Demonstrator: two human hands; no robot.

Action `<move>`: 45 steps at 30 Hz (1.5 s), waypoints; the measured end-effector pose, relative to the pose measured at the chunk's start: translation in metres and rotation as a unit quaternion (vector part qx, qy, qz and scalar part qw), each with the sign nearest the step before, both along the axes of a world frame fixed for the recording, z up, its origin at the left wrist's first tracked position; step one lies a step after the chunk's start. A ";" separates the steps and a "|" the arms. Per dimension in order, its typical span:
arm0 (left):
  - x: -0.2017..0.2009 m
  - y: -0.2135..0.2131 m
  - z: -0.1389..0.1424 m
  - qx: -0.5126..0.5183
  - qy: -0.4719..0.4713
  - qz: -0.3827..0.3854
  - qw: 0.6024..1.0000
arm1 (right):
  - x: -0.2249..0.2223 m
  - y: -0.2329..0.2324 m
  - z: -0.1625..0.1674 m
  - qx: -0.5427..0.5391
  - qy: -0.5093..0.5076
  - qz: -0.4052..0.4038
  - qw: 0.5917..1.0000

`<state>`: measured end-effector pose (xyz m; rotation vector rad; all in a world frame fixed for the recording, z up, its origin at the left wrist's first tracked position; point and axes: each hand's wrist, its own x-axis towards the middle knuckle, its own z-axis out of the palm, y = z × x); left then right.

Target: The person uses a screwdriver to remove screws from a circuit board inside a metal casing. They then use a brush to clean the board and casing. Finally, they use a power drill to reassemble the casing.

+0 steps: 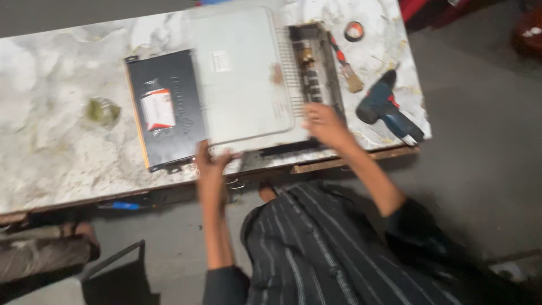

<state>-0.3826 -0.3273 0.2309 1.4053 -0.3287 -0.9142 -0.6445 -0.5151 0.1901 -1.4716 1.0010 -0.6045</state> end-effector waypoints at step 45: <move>-0.117 -0.054 -0.012 0.121 -0.346 -0.091 0.926 | -0.112 -0.028 -0.011 0.044 0.035 -0.069 0.996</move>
